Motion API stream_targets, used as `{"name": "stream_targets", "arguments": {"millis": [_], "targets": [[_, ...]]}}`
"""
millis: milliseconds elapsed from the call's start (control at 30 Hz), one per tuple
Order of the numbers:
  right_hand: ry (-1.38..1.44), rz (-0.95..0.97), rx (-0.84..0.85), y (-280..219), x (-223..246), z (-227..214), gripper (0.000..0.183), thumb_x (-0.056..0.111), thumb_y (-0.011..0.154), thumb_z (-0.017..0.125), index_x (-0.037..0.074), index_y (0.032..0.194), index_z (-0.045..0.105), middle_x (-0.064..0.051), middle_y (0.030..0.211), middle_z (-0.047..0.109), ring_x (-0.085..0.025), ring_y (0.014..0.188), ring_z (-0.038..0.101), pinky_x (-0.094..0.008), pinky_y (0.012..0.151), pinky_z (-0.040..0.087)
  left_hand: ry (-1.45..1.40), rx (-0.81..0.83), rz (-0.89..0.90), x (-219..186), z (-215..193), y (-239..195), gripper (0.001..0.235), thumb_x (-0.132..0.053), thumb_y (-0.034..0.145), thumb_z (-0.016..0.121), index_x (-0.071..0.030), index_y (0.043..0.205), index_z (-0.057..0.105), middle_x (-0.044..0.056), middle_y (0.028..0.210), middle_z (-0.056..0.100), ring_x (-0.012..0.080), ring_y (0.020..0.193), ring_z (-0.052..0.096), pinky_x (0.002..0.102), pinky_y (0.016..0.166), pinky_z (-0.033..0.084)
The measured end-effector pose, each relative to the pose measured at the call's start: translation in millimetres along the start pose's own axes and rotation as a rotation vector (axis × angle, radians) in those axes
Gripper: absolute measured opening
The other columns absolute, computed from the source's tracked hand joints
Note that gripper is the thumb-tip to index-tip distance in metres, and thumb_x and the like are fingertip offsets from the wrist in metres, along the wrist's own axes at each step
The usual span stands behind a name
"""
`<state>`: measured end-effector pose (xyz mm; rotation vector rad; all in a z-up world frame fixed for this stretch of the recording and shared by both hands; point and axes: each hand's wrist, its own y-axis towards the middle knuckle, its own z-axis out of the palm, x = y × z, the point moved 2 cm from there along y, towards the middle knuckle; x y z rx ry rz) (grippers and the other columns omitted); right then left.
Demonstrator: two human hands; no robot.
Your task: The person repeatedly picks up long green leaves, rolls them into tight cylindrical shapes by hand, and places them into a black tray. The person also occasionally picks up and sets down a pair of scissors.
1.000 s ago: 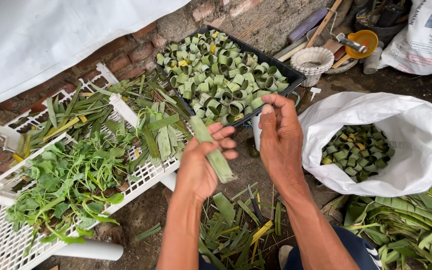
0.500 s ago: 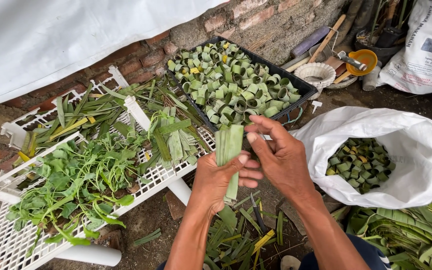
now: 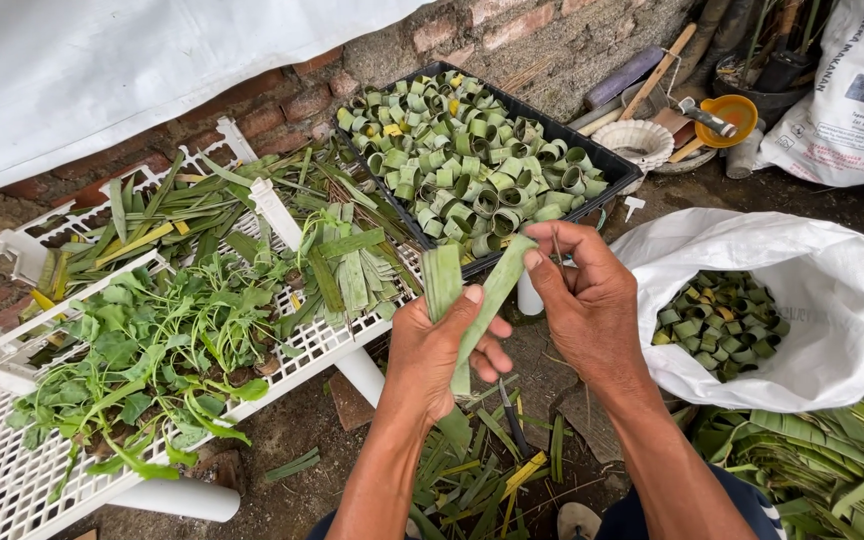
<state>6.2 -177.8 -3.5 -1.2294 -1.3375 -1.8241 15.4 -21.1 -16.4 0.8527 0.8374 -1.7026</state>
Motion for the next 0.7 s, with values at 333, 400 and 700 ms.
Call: {"name": "stream_targets", "arguments": {"millis": [333,400,700], "targets": [[-0.313,-0.233,0.049,-4,0,7,0.026,0.0,0.089,0.079,0.01,0.112,0.08,-0.012,0.106,0.076,-0.004,0.051,0.049,-0.024,0.046,0.044,0.149,0.024,-0.013,-11,-7,-7,0.023,-0.006,0.096,0.071,0.016,0.102,0.069,0.028,0.062,0.068,0.0159,0.031,0.059,0.022,0.023,0.043],[-0.337,-0.254,0.052,-5,3,6,0.021,0.0,0.089,0.079,0.01,0.107,0.081,-0.016,0.108,0.077,-0.023,0.083,0.076,-0.033,0.068,0.06,0.191,0.08,-0.026,-9,-3,-10,0.023,-0.004,0.094,0.073,0.017,0.102,0.069,0.026,0.06,0.066,0.0116,0.028,0.054,0.019,0.022,0.041],[-0.256,-0.092,-0.002,-1,2,5,0.012,0.008,0.097,0.076,0.007,0.109,0.079,-0.01,0.094,0.076,-0.001,0.05,0.043,-0.022,0.041,0.039,0.233,-0.033,0.069,-13,-12,-7,0.023,-0.007,0.09,0.079,0.013,0.1,0.074,0.012,0.05,0.06,0.0042,0.025,0.045,0.017,0.026,0.035]]}}
